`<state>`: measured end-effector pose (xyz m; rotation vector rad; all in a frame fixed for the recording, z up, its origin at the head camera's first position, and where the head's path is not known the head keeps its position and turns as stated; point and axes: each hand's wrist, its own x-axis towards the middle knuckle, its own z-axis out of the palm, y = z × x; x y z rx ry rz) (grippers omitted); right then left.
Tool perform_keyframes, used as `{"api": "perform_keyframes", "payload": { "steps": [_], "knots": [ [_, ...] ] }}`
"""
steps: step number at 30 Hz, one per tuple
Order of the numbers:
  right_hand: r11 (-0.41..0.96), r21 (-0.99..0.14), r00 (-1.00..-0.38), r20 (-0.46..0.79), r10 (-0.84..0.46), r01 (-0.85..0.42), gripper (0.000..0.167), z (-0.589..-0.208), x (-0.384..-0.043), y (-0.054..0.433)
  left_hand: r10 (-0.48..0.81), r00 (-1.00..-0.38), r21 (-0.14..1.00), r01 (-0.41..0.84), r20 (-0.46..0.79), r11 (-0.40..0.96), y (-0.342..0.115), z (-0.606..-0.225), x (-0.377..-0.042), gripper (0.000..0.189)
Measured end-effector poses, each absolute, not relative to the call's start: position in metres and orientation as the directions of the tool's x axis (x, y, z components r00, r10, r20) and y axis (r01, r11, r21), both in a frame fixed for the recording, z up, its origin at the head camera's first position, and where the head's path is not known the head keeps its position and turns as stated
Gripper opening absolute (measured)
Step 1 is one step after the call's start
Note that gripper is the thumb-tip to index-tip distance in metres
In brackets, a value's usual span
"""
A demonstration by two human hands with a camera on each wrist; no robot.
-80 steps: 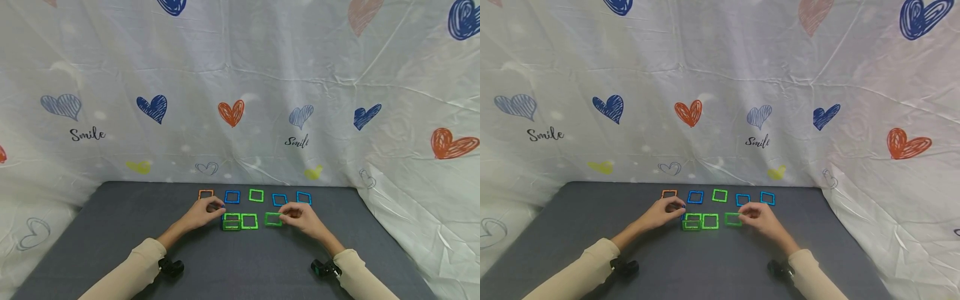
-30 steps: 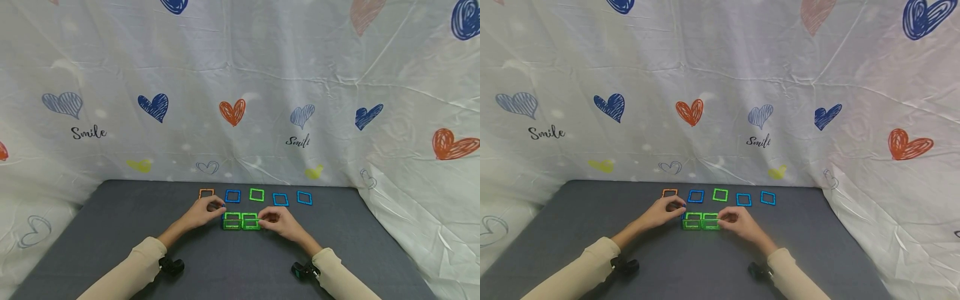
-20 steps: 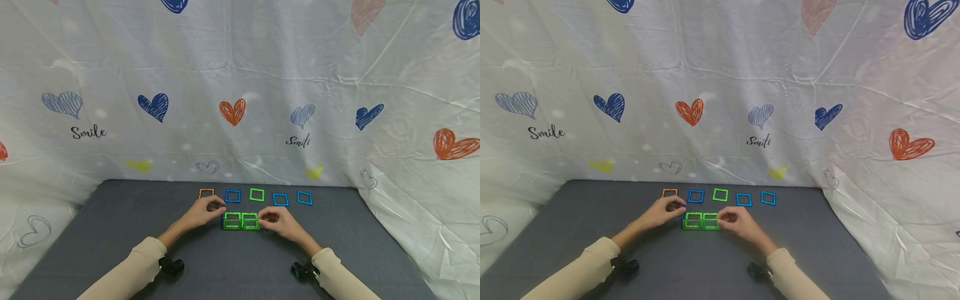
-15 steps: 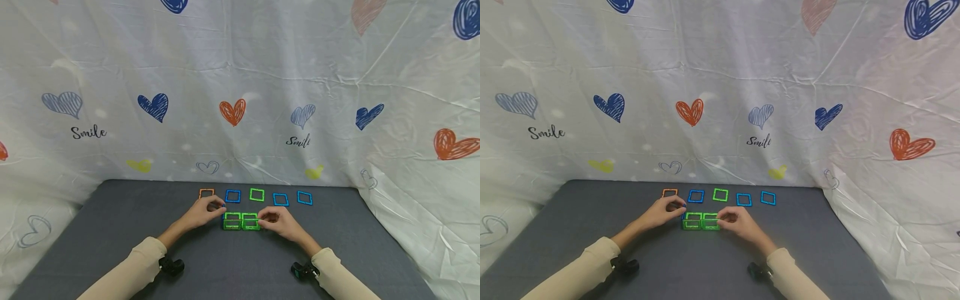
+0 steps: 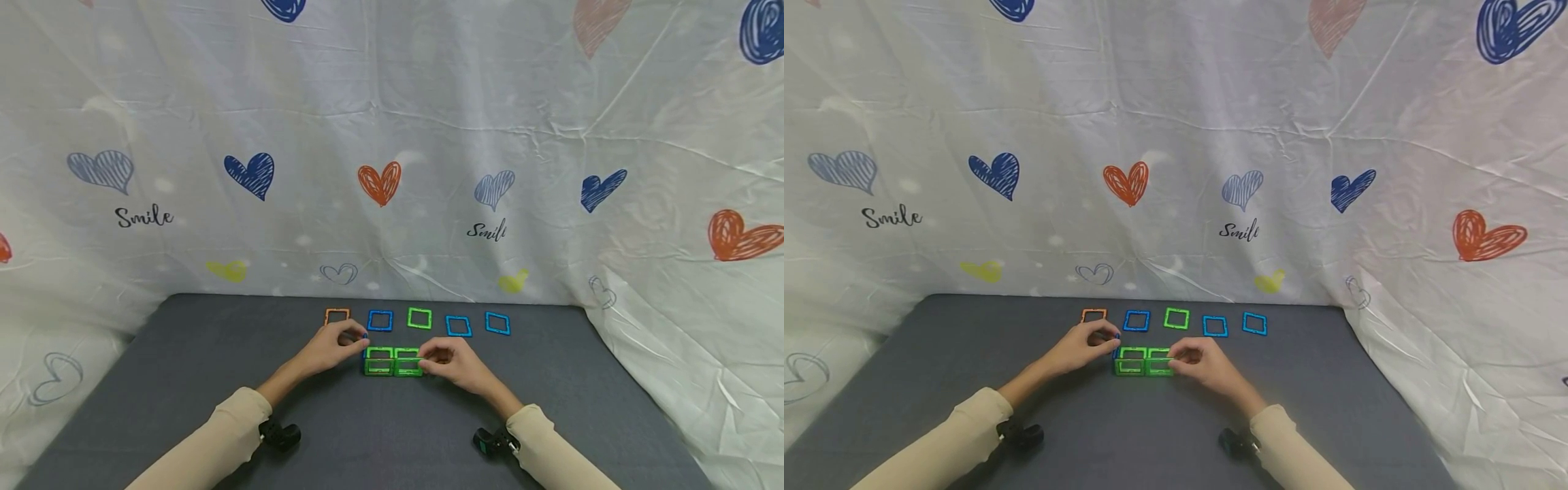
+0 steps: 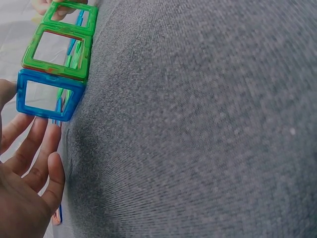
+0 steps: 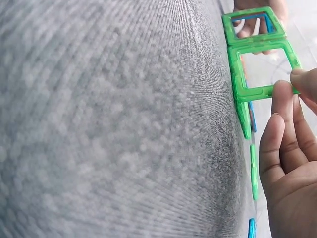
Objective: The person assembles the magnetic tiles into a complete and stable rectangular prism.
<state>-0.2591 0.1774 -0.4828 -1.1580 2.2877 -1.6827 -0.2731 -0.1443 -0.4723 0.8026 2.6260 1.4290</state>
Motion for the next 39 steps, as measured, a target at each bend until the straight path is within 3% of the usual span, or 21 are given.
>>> {"api": "perform_keyframes", "payload": {
  "steps": [12, 22, 39],
  "knots": [
    [0.104, -0.85, -0.692, 0.343, -0.635, -0.517, 0.017, -0.481, -0.26, 0.179, 0.462, -0.864, 0.795, 0.42, 0.202, 0.438, -0.144, -0.47, -0.271, 0.03],
    [0.141, -0.878, -0.667, 0.233, -0.707, -0.457, 0.024, -0.477, -0.268, 0.194, 0.438, -0.875, 0.81, 0.404, 0.206, 0.425, -0.152, -0.469, -0.264, 0.035],
    [0.29, -0.824, -0.687, 0.157, -0.709, -0.488, 0.026, -0.475, -0.294, 0.199, 0.482, -0.851, 0.822, 0.421, 0.21, 0.385, -0.185, -0.467, -0.215, 0.037]
  ]
}}
